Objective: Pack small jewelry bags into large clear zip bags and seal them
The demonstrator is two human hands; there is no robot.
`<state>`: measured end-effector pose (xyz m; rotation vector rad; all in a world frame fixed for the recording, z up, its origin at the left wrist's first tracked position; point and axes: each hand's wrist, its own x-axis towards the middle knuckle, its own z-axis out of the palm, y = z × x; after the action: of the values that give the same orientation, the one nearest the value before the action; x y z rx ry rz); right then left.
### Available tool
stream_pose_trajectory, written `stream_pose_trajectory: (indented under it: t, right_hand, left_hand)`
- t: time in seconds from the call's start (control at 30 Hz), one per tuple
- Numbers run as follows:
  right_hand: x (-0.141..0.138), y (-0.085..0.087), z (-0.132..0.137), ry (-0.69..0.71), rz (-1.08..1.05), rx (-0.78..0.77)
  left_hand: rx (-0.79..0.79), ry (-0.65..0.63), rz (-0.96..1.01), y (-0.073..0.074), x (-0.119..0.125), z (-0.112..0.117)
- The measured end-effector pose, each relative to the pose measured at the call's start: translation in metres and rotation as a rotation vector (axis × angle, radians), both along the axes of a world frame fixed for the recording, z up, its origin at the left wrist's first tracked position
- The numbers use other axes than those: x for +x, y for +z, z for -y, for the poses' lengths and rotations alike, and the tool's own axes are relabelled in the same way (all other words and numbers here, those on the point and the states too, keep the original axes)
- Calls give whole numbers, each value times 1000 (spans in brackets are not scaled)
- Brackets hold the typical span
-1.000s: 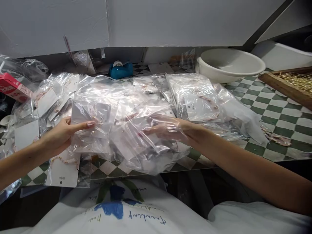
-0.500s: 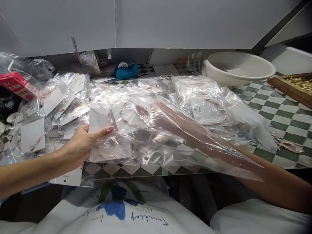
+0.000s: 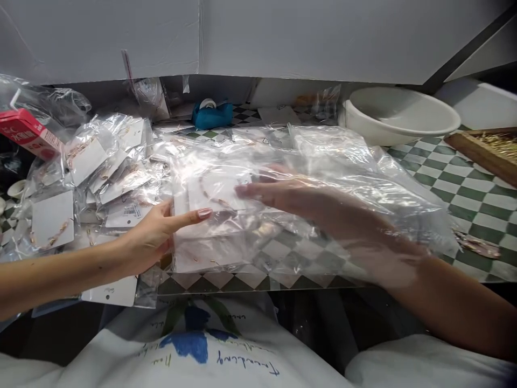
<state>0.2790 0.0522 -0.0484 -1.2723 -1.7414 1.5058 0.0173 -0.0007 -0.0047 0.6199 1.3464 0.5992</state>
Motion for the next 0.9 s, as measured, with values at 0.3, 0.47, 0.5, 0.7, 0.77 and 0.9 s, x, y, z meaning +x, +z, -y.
stream_pose_trajectory:
  t: [0.3, 0.47, 0.5, 0.7, 0.77, 0.9]
  right_hand:
    - [-34, 28, -9, -76, 178, 216]
    - [-11, 50, -2, -69, 164, 120]
    - [-10, 51, 0, -51, 127, 98]
    - [-27, 39, 8, 43, -151, 5]
    - [-30, 36, 9, 52, -145, -34]
    - [-33, 41, 17, -31, -108, 25]
  left_hand:
    - [-2, 5, 81, -11, 18, -8]
    - [56, 92, 135, -6, 16, -9]
    - [67, 63, 147, -4, 16, -9]
    - [79, -87, 189, 1, 17, -9]
    - [99, -44, 186, 0, 15, -9]
    - [120, -22, 177, -4, 12, -12]
